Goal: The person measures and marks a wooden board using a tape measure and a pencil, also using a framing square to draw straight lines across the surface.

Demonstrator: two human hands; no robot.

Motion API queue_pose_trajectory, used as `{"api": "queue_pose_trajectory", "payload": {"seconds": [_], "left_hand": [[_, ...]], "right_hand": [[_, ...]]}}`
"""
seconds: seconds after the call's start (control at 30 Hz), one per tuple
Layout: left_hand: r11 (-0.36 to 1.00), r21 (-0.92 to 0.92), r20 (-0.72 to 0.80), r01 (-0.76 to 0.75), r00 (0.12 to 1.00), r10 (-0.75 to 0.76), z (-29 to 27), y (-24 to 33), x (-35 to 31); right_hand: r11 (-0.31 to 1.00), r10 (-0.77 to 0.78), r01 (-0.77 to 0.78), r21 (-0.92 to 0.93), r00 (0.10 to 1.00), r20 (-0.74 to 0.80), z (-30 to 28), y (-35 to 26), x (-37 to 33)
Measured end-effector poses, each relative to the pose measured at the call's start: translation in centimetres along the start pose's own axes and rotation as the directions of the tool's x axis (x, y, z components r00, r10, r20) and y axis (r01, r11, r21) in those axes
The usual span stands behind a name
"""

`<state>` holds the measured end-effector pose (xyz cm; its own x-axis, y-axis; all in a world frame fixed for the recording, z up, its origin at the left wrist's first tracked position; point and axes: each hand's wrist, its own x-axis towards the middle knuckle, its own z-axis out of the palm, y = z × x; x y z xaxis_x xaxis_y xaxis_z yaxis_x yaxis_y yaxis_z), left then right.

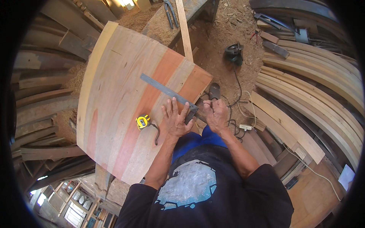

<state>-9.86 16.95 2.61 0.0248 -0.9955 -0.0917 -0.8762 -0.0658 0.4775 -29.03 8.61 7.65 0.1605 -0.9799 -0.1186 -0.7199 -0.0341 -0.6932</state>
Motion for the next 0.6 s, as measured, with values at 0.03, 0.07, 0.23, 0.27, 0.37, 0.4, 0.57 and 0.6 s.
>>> {"api": "queue_pose_trajectory", "payload": {"seconds": [0.03,0.07,0.23,0.27,0.37,0.4,0.57,0.6], "left_hand": [[1.000,0.006,0.010,0.000,1.000,0.000,0.0,0.0,0.0],[1.000,0.012,0.020,-0.001,1.000,0.001,0.0,0.0,0.0],[1.000,0.020,0.023,-0.008,1.000,0.008,0.0,-0.1,0.0],[1.000,0.027,0.026,-0.012,1.000,0.011,0.0,-0.2,0.0],[1.000,0.022,0.024,-0.015,1.000,0.014,0.0,-0.2,-0.1],[1.000,0.023,0.024,-0.013,1.000,0.013,0.1,-0.2,-0.1],[0.999,0.023,0.008,-0.022,1.000,0.022,0.0,-0.1,-0.1],[0.999,0.023,0.008,-0.022,1.000,0.022,0.0,-0.1,0.0]], "right_hand": [[0.972,0.057,-0.061,0.226,0.998,0.027,-0.7,-0.6,0.3],[0.890,0.106,-0.124,0.440,0.992,0.067,-1.1,-1.0,0.6],[0.905,-0.095,0.037,0.424,0.988,0.118,-1.8,-1.7,1.4],[0.912,-0.121,0.063,0.404,0.985,0.121,-1.8,-1.9,1.5],[0.909,-0.109,0.029,0.415,0.979,0.169,-1.1,-1.3,1.6],[0.909,-0.110,0.029,0.416,0.979,0.171,-1.0,-1.2,1.6],[0.906,-0.113,0.007,0.424,0.967,0.227,-0.5,-1.1,1.9],[0.906,-0.113,0.006,0.423,0.967,0.227,-0.4,-1.1,1.9]]}}
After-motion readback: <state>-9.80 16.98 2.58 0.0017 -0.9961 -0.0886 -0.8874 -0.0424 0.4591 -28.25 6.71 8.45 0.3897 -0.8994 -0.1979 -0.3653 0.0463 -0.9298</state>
